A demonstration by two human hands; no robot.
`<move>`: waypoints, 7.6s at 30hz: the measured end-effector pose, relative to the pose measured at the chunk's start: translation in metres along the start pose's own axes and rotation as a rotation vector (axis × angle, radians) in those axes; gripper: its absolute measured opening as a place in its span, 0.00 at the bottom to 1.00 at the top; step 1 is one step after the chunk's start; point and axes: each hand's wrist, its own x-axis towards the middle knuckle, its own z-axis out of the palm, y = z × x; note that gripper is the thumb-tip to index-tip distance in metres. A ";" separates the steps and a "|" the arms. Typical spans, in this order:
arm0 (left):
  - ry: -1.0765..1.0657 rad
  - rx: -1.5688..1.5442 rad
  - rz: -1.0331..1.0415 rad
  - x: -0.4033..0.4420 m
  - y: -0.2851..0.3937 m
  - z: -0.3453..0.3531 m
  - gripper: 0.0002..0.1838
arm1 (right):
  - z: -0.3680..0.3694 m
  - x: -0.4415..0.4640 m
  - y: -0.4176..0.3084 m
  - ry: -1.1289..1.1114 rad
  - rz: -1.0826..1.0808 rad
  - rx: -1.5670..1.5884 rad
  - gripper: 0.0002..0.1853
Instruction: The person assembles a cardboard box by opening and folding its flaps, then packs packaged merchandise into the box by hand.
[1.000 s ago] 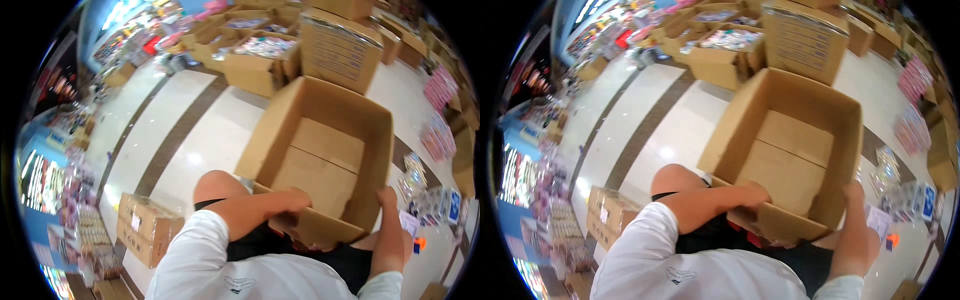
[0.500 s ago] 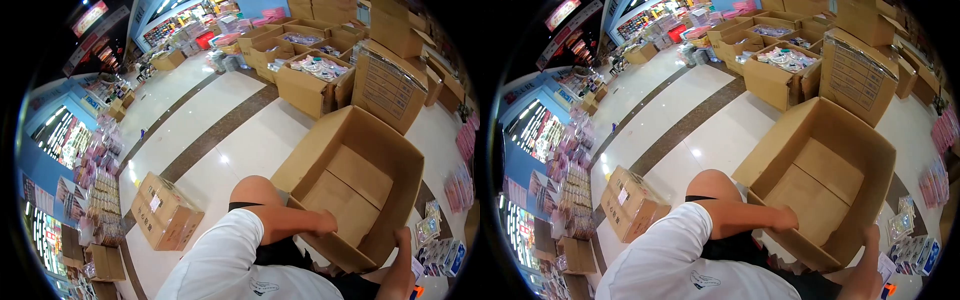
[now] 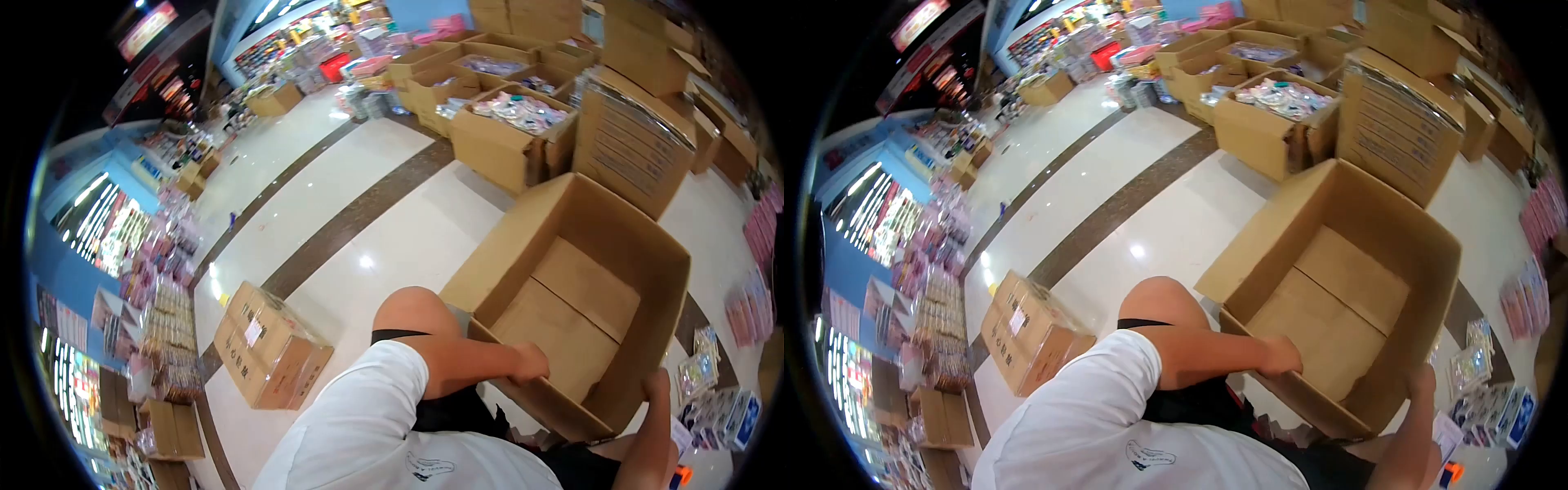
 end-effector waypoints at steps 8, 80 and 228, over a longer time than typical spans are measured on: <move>-0.162 -0.022 -0.020 -0.018 0.016 -0.030 0.29 | -0.023 -0.049 -0.042 0.031 0.112 -0.200 0.18; -0.238 -0.046 -0.032 -0.023 0.021 -0.053 0.33 | -0.050 -0.077 -0.081 -0.067 0.263 0.040 0.21; -0.327 -0.039 -0.084 -0.017 0.025 -0.056 0.35 | -0.035 -0.052 -0.056 -0.279 0.261 0.657 0.47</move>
